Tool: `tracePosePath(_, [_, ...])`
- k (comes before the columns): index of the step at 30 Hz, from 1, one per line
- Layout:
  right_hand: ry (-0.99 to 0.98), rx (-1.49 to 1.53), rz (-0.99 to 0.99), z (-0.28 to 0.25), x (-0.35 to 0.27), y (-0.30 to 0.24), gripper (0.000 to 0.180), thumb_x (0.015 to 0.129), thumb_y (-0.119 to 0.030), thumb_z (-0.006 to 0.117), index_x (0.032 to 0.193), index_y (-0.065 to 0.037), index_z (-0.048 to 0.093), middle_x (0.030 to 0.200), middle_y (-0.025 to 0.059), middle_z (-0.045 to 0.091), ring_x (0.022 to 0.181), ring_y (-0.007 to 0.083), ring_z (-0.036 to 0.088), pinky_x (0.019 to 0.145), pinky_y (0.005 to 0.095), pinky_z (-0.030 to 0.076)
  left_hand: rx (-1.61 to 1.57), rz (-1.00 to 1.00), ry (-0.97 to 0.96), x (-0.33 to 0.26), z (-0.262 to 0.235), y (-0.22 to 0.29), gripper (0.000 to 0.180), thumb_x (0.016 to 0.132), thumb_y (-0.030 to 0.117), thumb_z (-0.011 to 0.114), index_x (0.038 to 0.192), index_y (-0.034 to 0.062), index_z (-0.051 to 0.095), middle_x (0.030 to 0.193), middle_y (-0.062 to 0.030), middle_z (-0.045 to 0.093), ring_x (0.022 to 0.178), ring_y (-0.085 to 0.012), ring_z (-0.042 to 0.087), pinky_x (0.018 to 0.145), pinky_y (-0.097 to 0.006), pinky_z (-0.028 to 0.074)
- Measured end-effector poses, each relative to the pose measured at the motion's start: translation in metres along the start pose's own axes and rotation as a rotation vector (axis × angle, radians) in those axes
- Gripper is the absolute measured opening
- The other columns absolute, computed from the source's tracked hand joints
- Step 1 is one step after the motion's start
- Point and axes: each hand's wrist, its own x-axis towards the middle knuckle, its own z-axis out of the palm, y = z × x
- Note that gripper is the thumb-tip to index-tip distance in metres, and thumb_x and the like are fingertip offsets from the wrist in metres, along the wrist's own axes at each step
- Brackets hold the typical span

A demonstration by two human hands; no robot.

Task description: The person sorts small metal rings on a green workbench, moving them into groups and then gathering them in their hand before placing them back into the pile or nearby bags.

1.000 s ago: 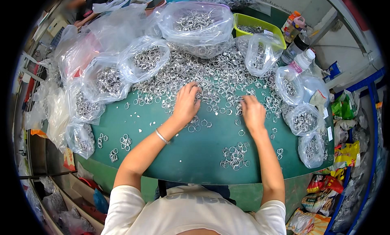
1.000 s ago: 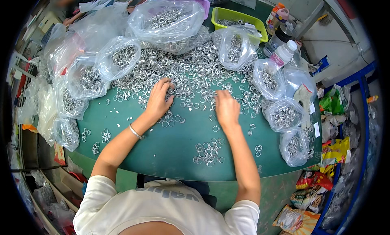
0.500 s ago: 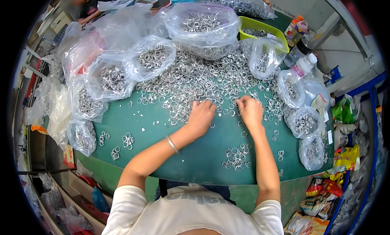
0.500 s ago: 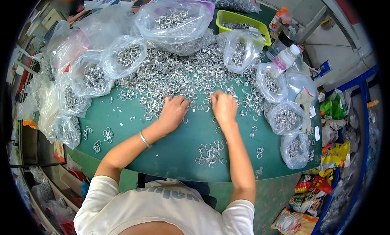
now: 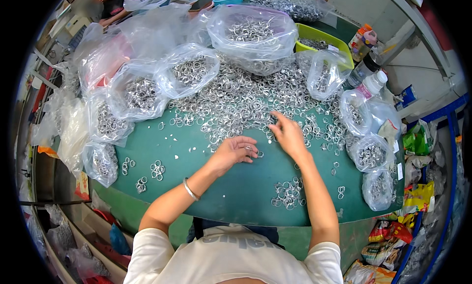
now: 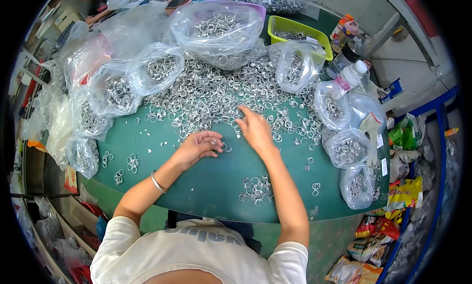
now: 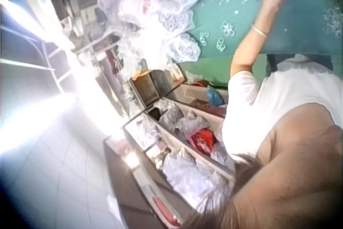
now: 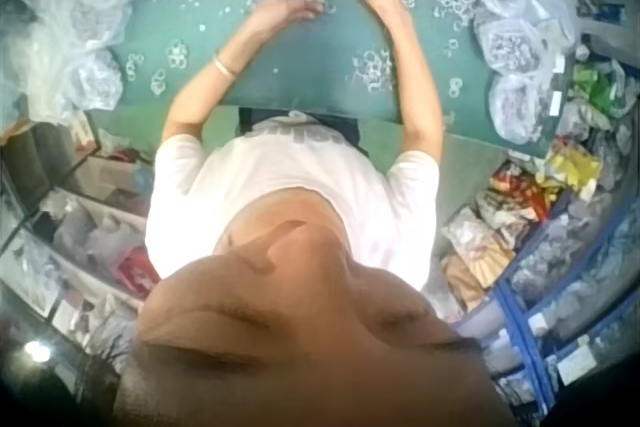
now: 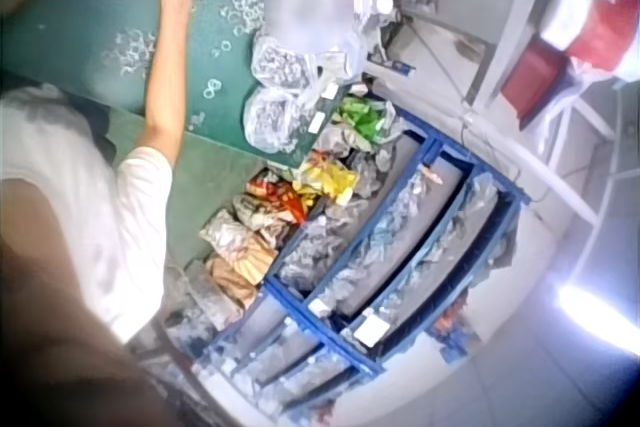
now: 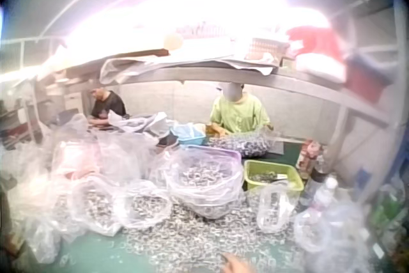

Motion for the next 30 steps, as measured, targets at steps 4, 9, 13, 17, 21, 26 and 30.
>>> tracePosePath(4, [0.056,-0.346,-0.064,0.013,0.003,0.009,0.017,0.083,-0.016,0.062,0.096,-0.006,0.058,0.079,0.0152,0.065,0.070,0.0347,0.064,0.060,0.0448,0.050,0.127,0.097,-0.019,0.000,-0.003,-0.005,0.027,0.086,0.002,0.059,0.113,-0.0006,0.056,0.092,-0.0053,0.059,0.079,-0.0140,0.060,0.066,-0.026,0.050])
tracePosePath(9, [0.080,-0.395,0.069,-0.021,-0.013,0.023,0.013,0.084,-0.015,0.060,0.092,-0.005,0.060,0.085,0.0155,0.066,0.070,0.0362,0.064,0.062,0.0460,0.051,1.051,0.507,0.198,0.010,0.000,0.004,0.026,0.084,0.002,0.062,0.110,0.0018,0.059,0.081,-0.0056,0.053,0.068,-0.0192,0.056,0.060,-0.033,0.046])
tracePosePath(13, [0.145,-0.239,-0.149,-0.001,-0.003,-0.008,0.029,0.085,-0.018,0.062,0.112,-0.008,0.058,0.092,0.0162,0.066,0.071,0.0351,0.065,0.062,0.0450,0.052,1.366,0.692,0.417,0.032,0.012,0.009,0.023,0.080,0.004,0.064,0.103,0.0035,0.062,0.090,-0.0096,0.051,0.078,-0.0257,0.052,0.068,-0.036,0.044])
tracePosePath(17, [-0.063,-0.431,-0.103,0.020,0.010,-0.018,0.028,0.084,-0.020,0.063,0.104,-0.003,0.056,0.077,0.0178,0.066,0.068,0.0359,0.065,0.058,0.0441,0.052,1.583,0.767,0.469,0.047,-0.002,0.019,0.025,0.076,0.009,0.067,0.100,0.0049,0.062,0.102,-0.0121,0.049,0.088,-0.0294,0.047,0.076,-0.038,0.041])
tracePosePath(21, [-0.109,-0.547,-0.115,0.009,-0.005,-0.005,0.022,0.082,-0.020,0.065,0.092,-0.002,0.057,0.071,0.0164,0.065,0.067,0.0347,0.066,0.057,0.0438,0.051,1.571,0.826,0.559,0.042,-0.018,0.020,0.022,0.073,0.004,0.064,0.095,0.0048,0.060,0.105,-0.0145,0.048,0.090,-0.0317,0.046,0.077,-0.040,0.040])
tracePosePath(26, [-0.046,-0.527,0.007,-0.031,-0.023,0.009,0.015,0.082,-0.016,0.063,0.091,-0.005,0.059,0.070,0.0163,0.065,0.068,0.0354,0.065,0.058,0.0454,0.051,1.481,0.779,0.745,0.022,-0.049,0.027,0.025,0.072,-0.007,0.056,0.095,0.0032,0.058,0.104,-0.0164,0.048,0.091,-0.0338,0.046,0.079,-0.042,0.040])
tracePosePath(30, [0.131,-0.408,-0.062,-0.019,-0.022,-0.004,0.027,0.084,-0.015,0.061,0.110,-0.006,0.056,0.083,0.0178,0.066,0.067,0.0360,0.065,0.059,0.0463,0.051,1.491,0.841,0.716,0.010,-0.026,0.026,0.037,0.067,-0.007,0.056,0.102,0.0028,0.060,0.106,-0.0155,0.049,0.093,-0.0327,0.047,0.078,-0.041,0.042])
